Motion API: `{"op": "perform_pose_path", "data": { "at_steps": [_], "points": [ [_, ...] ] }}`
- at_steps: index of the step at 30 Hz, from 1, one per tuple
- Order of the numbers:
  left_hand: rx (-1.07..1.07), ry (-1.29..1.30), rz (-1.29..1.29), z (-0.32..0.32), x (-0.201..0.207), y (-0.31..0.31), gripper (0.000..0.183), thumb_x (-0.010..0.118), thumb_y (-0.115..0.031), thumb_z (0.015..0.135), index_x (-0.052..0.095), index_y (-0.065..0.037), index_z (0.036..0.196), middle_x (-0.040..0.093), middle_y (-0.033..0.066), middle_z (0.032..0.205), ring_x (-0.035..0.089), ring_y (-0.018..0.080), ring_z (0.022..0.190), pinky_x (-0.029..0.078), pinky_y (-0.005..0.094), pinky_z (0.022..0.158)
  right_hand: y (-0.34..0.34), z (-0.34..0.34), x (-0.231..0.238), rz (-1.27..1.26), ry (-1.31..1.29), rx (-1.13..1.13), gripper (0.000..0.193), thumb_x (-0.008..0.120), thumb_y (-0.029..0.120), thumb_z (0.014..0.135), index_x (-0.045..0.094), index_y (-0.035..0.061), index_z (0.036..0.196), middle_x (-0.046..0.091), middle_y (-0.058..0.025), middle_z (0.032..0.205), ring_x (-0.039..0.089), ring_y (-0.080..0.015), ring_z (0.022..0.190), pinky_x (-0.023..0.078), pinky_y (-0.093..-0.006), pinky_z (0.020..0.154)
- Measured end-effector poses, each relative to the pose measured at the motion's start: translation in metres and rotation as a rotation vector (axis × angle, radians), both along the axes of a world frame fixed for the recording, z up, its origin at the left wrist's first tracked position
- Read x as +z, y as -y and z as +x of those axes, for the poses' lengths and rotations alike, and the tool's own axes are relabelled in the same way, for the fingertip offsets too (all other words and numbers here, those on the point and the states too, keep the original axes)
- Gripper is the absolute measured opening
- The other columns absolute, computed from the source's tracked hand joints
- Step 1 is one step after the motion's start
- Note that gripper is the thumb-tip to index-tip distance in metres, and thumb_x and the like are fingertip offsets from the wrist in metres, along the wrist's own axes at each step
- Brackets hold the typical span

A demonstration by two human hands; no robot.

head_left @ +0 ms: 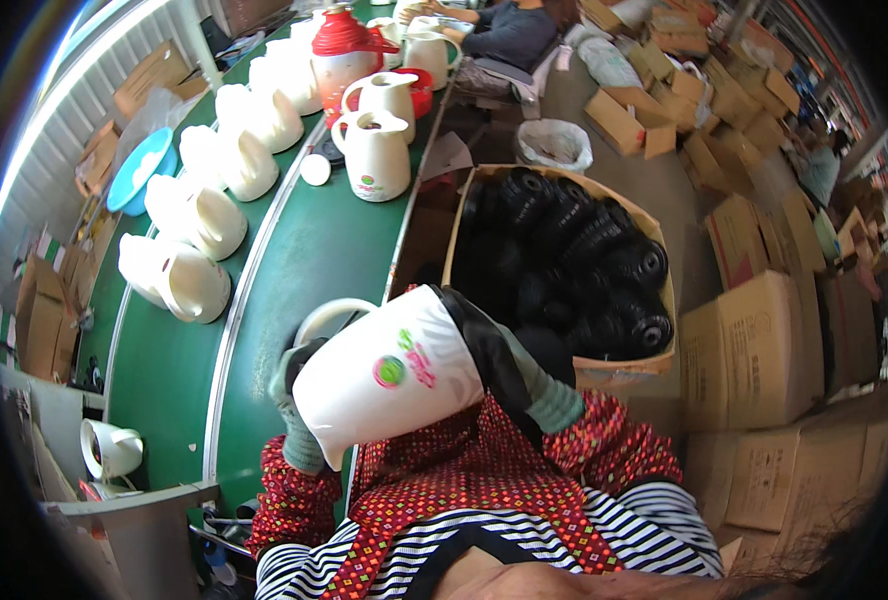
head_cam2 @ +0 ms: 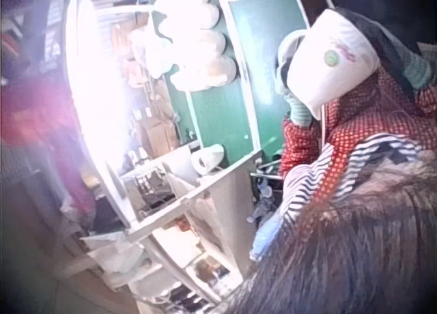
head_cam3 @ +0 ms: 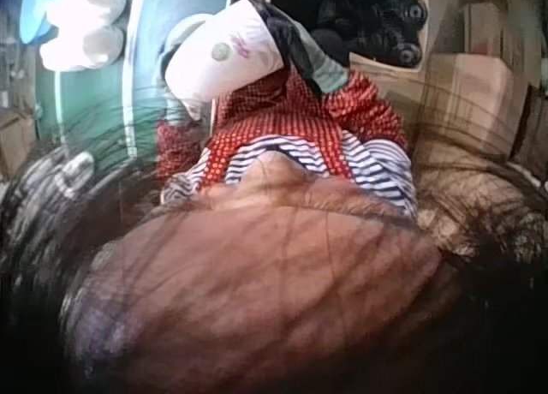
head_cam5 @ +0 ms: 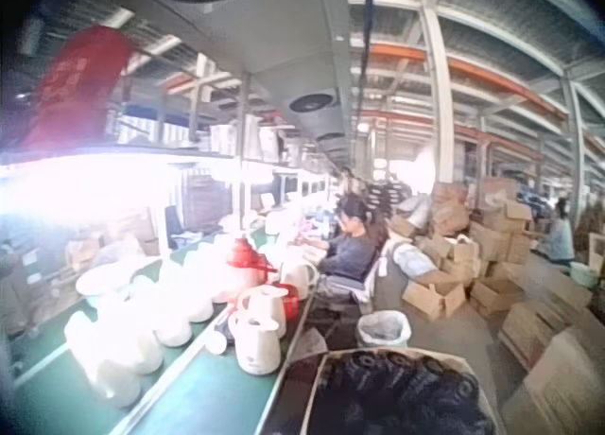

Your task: The person repeatedly picks up white plastic pitchers from a green conveyor belt, inserts a black internal component into the opening, and secures a black lid on top. The completed pitchers are placed back on the belt. The process is repeated for multiple units in a continuous assembly line.

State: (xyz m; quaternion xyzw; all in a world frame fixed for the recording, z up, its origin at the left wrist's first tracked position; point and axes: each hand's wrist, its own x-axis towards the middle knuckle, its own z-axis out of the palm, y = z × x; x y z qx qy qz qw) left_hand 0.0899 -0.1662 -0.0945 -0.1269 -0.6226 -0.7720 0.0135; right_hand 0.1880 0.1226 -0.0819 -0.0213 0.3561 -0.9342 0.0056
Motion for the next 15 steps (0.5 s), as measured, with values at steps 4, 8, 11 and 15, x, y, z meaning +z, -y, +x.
{"op": "perform_pose_path", "data": {
  "at_steps": [4,8,11,15],
  "points": [
    [0.232,-0.885,-0.596,-0.004,0.051,0.001,0.030,0.081,-0.007,0.081,0.071,0.003,0.107,0.063,0.0291,0.138,0.075,0.0349,0.101,0.063,0.0388,0.079,-0.011,-0.011,0.020,0.357,0.103,0.124,0.060,0.049,0.031,0.112,0.034,0.0008,0.161,0.050,-0.0086,0.156,0.049,-0.0185,0.140,0.036,-0.0333,0.120],
    [-0.012,-0.141,-0.219,0.005,0.027,0.012,0.027,0.069,-0.010,0.094,0.065,0.000,0.119,0.065,0.0199,0.134,0.070,0.0298,0.110,0.059,0.0439,0.093,-0.004,0.006,0.033,0.594,-0.186,-0.120,0.076,0.047,0.048,0.109,0.027,-0.0001,0.164,0.029,-0.0159,0.169,0.027,-0.0285,0.156,0.019,-0.0408,0.127],
    [-0.183,0.312,0.179,0.012,0.010,0.016,0.025,0.061,-0.014,0.101,0.064,-0.001,0.121,0.066,0.0159,0.133,0.067,0.0282,0.115,0.057,0.0438,0.097,-0.009,0.014,0.059,1.043,-0.639,-0.255,0.089,0.051,0.054,0.105,0.016,0.0006,0.167,0.008,-0.0193,0.175,0.006,-0.0348,0.162,0.006,-0.0453,0.129],
    [-0.220,0.249,0.237,0.011,0.031,-0.006,0.020,0.058,-0.012,0.101,0.067,0.000,0.114,0.064,0.0200,0.138,0.067,0.0353,0.118,0.058,0.0449,0.098,0.017,0.016,0.030,0.371,-0.290,-0.232,0.065,0.052,0.034,0.109,0.031,0.0035,0.163,0.028,-0.0103,0.171,0.032,-0.0220,0.154,0.027,-0.0376,0.126]
  ]
}}
